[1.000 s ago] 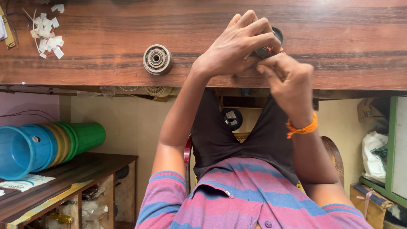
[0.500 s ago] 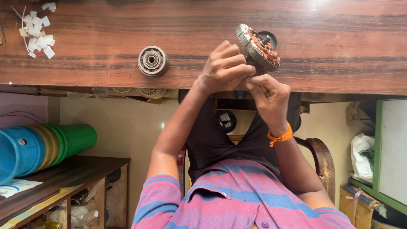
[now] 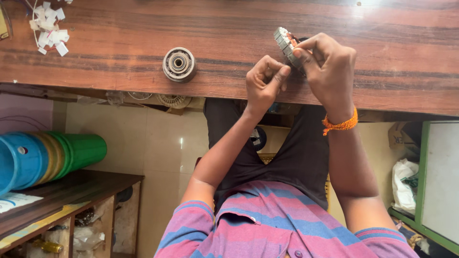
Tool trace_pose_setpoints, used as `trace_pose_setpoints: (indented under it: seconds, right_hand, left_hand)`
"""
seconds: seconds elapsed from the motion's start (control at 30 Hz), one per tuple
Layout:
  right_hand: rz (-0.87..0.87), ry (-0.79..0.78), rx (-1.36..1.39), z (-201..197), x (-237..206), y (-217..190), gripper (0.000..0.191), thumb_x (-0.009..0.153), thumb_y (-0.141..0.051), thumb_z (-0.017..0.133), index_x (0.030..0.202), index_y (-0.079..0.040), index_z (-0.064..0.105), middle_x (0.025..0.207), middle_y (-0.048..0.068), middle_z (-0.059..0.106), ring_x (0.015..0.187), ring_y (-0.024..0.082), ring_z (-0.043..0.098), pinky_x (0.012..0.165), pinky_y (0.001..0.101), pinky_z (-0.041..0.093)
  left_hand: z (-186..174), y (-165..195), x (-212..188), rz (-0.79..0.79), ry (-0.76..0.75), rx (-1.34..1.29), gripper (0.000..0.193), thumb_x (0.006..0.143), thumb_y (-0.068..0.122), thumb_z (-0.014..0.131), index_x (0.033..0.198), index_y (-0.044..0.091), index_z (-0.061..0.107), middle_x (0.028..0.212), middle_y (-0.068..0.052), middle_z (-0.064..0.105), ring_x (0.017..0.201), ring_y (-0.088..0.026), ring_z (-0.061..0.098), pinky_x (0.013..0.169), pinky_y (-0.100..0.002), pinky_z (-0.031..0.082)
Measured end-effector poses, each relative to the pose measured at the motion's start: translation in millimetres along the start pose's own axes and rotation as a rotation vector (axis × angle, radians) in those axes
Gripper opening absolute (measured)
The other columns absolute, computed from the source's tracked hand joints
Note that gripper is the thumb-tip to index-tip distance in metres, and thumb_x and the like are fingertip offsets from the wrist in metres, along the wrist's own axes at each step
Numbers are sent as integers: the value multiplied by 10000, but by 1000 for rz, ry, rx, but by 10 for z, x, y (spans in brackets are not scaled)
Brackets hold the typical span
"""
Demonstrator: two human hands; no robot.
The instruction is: The person sits at a wooden workbench working on a small electric motor armature, pressing and adjusting copper wire coils seated in the armature slots by hand while turning the armature to reach different sides.
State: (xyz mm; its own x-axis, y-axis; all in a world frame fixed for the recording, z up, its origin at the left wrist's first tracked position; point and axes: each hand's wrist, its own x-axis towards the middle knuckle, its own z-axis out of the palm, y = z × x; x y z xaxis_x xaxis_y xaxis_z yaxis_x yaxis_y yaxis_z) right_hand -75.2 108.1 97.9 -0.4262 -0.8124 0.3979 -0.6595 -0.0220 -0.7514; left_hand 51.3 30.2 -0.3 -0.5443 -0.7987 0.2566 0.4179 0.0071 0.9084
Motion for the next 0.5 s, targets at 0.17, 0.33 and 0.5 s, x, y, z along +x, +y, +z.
trace_pose_setpoints:
  seconds: [0.17,0.33,0.5]
  right_hand:
    - [138,-67,153,2,56,87,41,1060,2,730,1037,30,713,805,23,678,697,23,559,599,212,430]
    - [138,-91,325,-48,54,237,21,1087,26,695,1068,32,689,929,31,721,813,30,652,699,194,515]
    - [141,-18,253,-56,27,368,38,1087,13,721,1071,37,695,926,53,715,785,43,626,667,197,482]
  left_hand:
    - [-20,67,42,-142,25,-124,153,1010,140,696,905,68,612,665,19,620,560,-25,547,495,-189,381]
    - [0,133,71,-154,-21,9,132,988,137,714,919,57,635,651,31,630,558,-14,554,503,-189,392]
    - [40,99,69,-72,7,120,110,987,95,718,919,49,644,671,44,639,589,-12,572,541,-192,425]
